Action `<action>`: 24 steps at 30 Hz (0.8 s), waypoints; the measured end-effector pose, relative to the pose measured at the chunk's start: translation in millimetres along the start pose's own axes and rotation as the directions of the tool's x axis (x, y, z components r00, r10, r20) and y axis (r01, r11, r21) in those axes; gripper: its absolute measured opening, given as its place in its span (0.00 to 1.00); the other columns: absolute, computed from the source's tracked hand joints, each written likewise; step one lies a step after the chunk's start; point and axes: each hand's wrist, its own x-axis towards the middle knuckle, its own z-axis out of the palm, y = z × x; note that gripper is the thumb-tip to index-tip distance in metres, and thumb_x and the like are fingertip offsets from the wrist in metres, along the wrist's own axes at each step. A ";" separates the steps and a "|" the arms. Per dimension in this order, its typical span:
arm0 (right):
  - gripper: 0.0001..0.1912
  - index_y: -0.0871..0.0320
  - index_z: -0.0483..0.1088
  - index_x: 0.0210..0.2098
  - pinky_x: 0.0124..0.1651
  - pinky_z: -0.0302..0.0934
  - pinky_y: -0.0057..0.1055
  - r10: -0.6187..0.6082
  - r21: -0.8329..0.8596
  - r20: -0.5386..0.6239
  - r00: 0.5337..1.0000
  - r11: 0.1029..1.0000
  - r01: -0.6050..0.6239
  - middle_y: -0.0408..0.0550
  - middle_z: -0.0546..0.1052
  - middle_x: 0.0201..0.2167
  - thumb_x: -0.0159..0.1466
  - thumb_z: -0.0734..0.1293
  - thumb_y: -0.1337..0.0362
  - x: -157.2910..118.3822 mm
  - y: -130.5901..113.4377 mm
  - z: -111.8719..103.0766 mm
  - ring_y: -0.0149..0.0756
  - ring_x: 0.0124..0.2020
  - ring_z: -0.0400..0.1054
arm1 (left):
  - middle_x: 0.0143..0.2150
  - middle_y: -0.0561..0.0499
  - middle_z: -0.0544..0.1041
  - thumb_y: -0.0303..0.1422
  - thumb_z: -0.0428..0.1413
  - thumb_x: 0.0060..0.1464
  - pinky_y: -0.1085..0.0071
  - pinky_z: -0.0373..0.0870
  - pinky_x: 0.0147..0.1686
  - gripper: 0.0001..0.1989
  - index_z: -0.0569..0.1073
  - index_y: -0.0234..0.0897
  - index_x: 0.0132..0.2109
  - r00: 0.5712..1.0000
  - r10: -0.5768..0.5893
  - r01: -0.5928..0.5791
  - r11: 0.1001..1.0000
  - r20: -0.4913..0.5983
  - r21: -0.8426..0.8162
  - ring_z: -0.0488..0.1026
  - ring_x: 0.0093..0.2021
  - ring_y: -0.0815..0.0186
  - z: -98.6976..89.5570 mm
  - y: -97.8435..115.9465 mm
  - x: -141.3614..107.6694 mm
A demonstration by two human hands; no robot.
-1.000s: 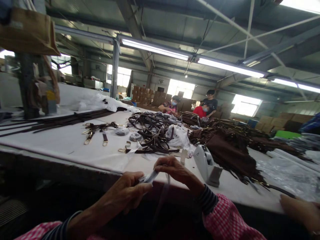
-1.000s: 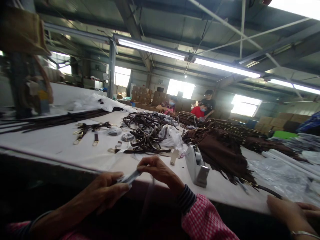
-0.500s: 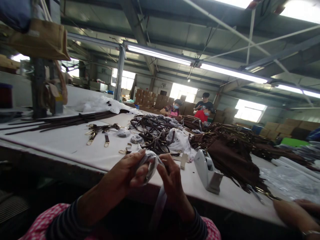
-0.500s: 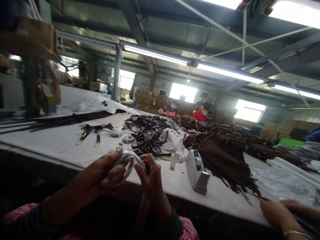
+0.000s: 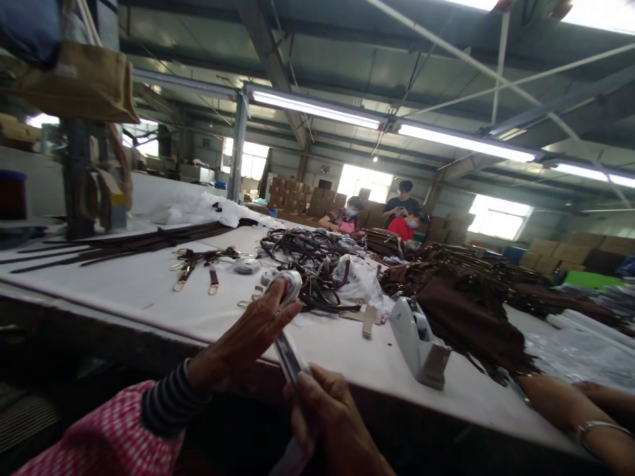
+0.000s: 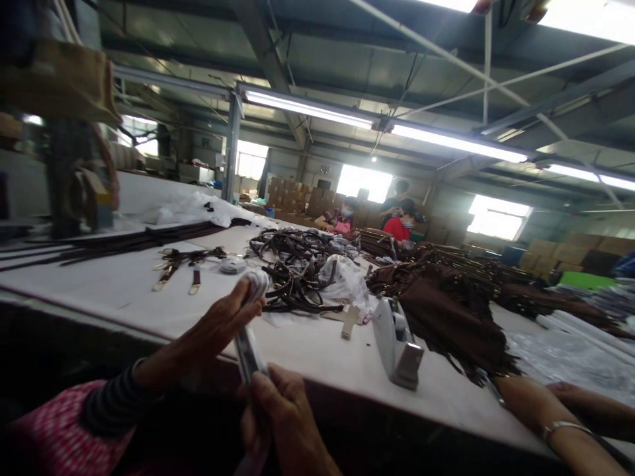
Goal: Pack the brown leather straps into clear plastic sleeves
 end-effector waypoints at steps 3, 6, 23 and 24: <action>0.19 0.59 0.75 0.40 0.25 0.50 0.23 -0.052 -0.104 -0.065 0.997 0.994 0.045 0.41 0.73 0.24 0.59 0.77 0.52 -11.7 -40.2 -26.3 0.27 0.22 0.59 | 0.37 0.49 0.76 0.46 0.52 0.65 0.64 0.68 0.42 0.13 0.71 0.42 0.45 0.977 -0.014 -0.039 0.969 0.213 0.243 0.73 0.38 0.56 0.6 -19.5 -27.8; 0.20 0.57 0.78 0.42 0.28 0.51 0.26 -0.158 -0.277 -0.109 0.982 0.953 0.122 0.39 0.72 0.25 0.52 0.81 0.59 -1.5 -79.6 -45.8 0.30 0.26 0.61 | 0.36 0.50 0.76 0.49 0.50 0.68 0.67 0.66 0.37 0.16 0.72 0.43 0.46 0.941 -0.119 0.047 0.973 0.318 0.225 0.72 0.36 0.59 -1.6 -12.8 -49.0; 0.21 0.55 0.76 0.43 0.23 0.48 0.25 -0.231 0.139 -0.309 0.923 0.949 0.284 0.38 0.65 0.24 0.63 0.71 0.44 49.3 -14.0 -16.1 0.27 0.21 0.52 | 0.16 0.59 0.60 0.55 0.61 0.58 0.77 0.45 0.15 0.30 0.66 0.36 0.22 0.839 -0.402 0.544 0.593 0.367 -0.594 0.49 0.14 0.77 6.0 32.2 -5.0; 0.21 0.54 0.76 0.45 0.23 0.47 0.24 -0.278 0.049 -0.314 0.908 0.950 0.308 0.37 0.65 0.24 0.62 0.74 0.45 45.5 -20.3 -22.8 0.27 0.21 0.52 | 0.16 0.59 0.60 0.55 0.61 0.58 0.77 0.43 0.15 0.29 0.67 0.35 0.23 0.827 -0.418 0.563 0.602 0.377 -0.567 0.48 0.14 0.78 0.9 29.1 -5.3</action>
